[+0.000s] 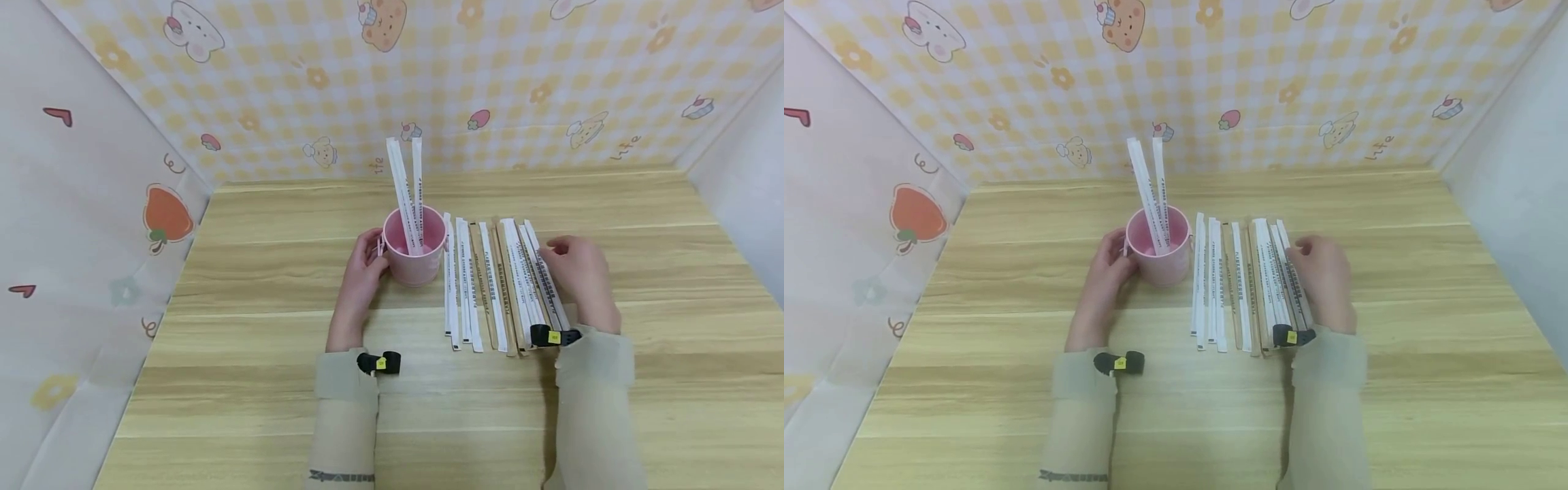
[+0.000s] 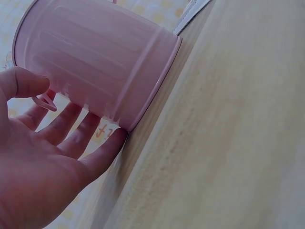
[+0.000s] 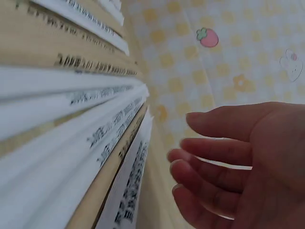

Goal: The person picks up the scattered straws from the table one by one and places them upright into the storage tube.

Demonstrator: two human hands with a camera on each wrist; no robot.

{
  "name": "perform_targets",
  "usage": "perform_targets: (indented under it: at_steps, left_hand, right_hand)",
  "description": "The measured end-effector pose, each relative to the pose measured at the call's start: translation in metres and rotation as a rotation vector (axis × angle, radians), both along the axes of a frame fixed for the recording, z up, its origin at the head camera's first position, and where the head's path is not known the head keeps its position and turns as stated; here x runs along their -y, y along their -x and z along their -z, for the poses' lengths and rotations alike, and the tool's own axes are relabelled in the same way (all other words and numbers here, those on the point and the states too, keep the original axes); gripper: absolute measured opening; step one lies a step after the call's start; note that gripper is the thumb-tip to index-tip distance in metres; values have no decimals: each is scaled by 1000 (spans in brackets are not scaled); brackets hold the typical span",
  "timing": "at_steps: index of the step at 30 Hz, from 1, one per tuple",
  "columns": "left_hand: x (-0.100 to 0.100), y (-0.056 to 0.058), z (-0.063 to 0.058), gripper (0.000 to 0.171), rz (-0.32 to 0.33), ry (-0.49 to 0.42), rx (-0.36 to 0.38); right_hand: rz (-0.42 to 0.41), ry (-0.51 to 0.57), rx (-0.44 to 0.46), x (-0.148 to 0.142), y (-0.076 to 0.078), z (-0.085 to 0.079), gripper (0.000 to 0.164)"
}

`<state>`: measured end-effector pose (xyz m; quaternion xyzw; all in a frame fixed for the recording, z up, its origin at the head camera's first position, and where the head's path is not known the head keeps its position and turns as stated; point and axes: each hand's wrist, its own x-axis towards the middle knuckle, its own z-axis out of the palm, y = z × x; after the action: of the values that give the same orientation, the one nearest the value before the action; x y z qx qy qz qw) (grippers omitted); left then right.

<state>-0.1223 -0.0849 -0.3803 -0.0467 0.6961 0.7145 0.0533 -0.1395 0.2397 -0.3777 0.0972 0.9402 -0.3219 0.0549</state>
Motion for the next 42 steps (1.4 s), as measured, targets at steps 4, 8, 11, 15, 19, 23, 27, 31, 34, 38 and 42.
perform_targets:
  at_steps: [4, 8, 11, 15, 19, 23, 27, 31, 34, 38, 42]
  left_hand:
    - [1, 1, 3, 46, 1, -10, -4]
    - [2, 5, 13, 46, -2, -29, -4]
    - [4, 8, 23, 46, -12, -20, -11]
    - [6, 9, 28, 45, -22, 8, -36]
    - [6, 9, 29, 45, -23, 6, -36]
    - [6, 9, 27, 44, -18, -4, -25]
    - [5, 6, 18, 45, -8, -16, -15]
    - [2, 2, 7, 45, -3, -11, -15]
    - [1, -1, 3, 45, -4, 0, -14]
    - [0, -1, 2, 45, -8, 4, -13]
    - [0, 0, 3, 45, -6, -4, -14]
  right_hand:
    - [-12, -2, 112, -10, -2, 6, 49]
    - [-7, 6, 171, -16, -4, 8, 49]
    - [-9, 2, 184, -16, -5, 10, 46]
    - [-22, -3, 197, -13, -4, 12, 42]
    - [-24, -6, 218, -11, -3, 13, 40]
    - [-20, -10, 236, -9, -2, 12, 37]
    - [-16, -19, 243, -8, -2, 11, 35]
    - [-13, -29, 249, -7, -3, 11, 35]
    - [-20, -43, 251, -7, -3, 11, 36]
    - [-23, -42, 257, -8, -2, 12, 36]
    - [-11, -18, 277, -8, -2, 12, 39]
